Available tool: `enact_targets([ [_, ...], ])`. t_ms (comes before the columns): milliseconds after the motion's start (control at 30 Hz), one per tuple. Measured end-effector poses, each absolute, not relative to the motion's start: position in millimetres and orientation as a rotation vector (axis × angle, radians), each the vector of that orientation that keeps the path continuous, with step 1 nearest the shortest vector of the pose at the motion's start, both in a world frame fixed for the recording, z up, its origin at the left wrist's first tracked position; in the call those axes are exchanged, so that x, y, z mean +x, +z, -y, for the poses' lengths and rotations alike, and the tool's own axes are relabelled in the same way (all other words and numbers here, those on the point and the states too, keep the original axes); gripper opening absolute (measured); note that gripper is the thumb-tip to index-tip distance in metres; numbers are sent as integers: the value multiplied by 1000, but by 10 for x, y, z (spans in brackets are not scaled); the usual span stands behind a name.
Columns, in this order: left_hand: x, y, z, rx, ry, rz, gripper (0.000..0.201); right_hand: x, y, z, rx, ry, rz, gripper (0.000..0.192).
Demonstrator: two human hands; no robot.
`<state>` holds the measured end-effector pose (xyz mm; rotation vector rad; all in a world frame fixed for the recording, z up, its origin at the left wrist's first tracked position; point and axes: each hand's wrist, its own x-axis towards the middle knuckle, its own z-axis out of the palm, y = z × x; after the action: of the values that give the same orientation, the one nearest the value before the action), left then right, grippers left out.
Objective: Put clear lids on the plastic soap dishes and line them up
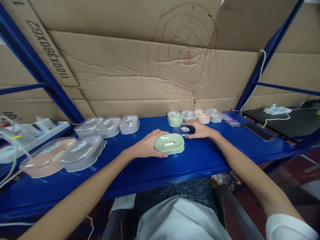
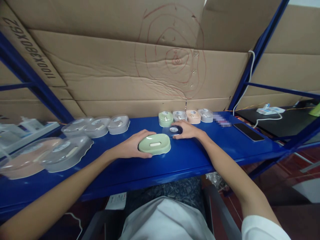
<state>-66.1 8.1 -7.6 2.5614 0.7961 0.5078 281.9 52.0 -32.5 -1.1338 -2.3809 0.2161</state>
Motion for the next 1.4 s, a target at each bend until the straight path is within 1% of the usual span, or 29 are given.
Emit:
enact_targets([
  [300,-655,-98,-82,2551,522,-795,86,2805,-333,-523,-1093,158,2396,71],
  [500,-653,-127,-94,2545,540,-800,88,2797,-322,-513,-1108,132,2405,72],
  [633,-645,-145,-102,2542,550,-810,90,2694,-225,-400,-1055,96,2308,58],
  [700,-639,-154,-103,2535,561,-812,90,2578,-164,-294,-972,90,2239,50],
  [767,-632,-161,-99,2527,569,-819,91,2425,-120,-170,-863,107,2209,46],
  [833,-622,-165,-93,2524,582,-817,89,2260,-106,-50,-758,127,2243,51],
  [1000,-598,-183,-91,2554,594,-796,76,1997,-195,100,-666,112,2392,81],
  [1067,-594,-197,-98,2563,599,-797,78,1976,-244,96,-670,112,2434,87],
  [1167,-592,-213,-107,2577,611,-785,84,1981,-293,71,-687,147,2451,88],
  [1300,-580,-207,-91,2582,581,-816,91,1979,-317,51,-704,196,2435,85],
  [1400,-571,-193,-67,2571,558,-836,90,1972,-328,43,-694,193,2428,82],
])
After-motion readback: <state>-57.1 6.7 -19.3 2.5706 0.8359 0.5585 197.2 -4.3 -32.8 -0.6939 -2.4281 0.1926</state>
